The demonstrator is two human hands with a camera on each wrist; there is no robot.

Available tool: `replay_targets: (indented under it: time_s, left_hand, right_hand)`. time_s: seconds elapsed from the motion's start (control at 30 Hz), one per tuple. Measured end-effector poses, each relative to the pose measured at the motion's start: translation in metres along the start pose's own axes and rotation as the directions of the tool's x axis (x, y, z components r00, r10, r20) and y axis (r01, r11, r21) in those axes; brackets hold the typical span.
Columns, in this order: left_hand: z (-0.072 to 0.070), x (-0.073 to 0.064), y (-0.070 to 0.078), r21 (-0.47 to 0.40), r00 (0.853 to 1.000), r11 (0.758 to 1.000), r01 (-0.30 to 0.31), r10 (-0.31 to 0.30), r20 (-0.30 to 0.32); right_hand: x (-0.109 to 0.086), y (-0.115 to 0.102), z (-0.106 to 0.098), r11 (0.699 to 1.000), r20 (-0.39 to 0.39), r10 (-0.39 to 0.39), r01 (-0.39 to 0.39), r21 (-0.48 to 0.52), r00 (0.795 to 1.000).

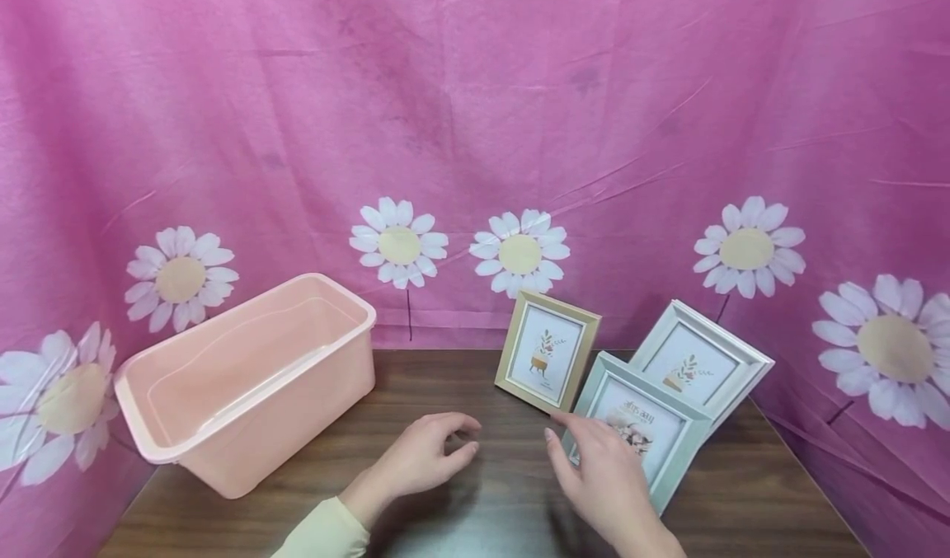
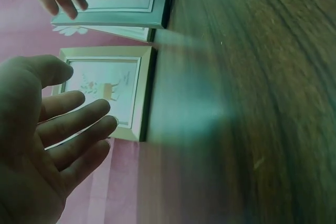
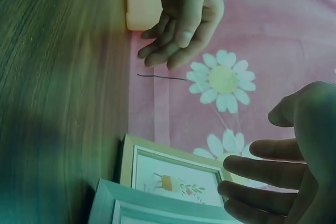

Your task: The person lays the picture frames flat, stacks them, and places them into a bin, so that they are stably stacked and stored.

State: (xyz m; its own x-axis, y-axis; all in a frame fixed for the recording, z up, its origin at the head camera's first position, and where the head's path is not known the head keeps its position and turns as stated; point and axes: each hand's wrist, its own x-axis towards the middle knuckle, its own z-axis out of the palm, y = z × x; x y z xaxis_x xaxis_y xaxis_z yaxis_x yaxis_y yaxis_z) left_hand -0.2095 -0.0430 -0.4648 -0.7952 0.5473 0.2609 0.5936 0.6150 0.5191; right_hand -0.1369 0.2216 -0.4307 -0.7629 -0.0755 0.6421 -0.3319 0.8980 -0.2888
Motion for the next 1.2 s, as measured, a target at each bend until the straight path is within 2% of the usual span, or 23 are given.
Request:
replay_targets:
  time_s: [0.17,0.37,0.6,0.8,0.9,1.2]
  left_hand:
    - [0.008,0.011,0.003,-0.025,0.999,0.999,-0.022,0.023,0.040]
    - [0.013,0.024,0.006,-0.062,0.995,0.996,-0.058,0.063,0.075]
    - [0.023,0.040,0.011,-0.175,0.992,0.984,-0.042,0.062,0.111]
    - [0.032,0.051,0.016,-0.246,0.991,0.969,-0.017,0.050,0.126]
    - [0.035,0.056,0.018,-0.259,0.989,0.966,-0.014,0.052,0.141]
    - [0.042,0.071,0.029,-0.233,0.972,0.972,-0.003,0.058,0.229]
  right_hand:
    - [-0.001,0.004,-0.010,1.000,-0.038,0.003,-0.003,-0.001,0.999]
    - [0.001,0.012,-0.023,0.998,-0.115,-0.052,0.056,0.035,0.992]
    - [0.005,0.026,-0.039,0.988,-0.165,-0.114,0.130,0.083,0.980]
    - [0.009,0.037,-0.047,0.965,-0.219,-0.173,0.210,0.158,0.960]
    - [0.012,0.042,-0.054,0.964,-0.233,-0.186,0.223,0.145,0.954]
    - [0.020,0.057,-0.069,0.975,-0.232,-0.175,0.201,0.091,0.957]
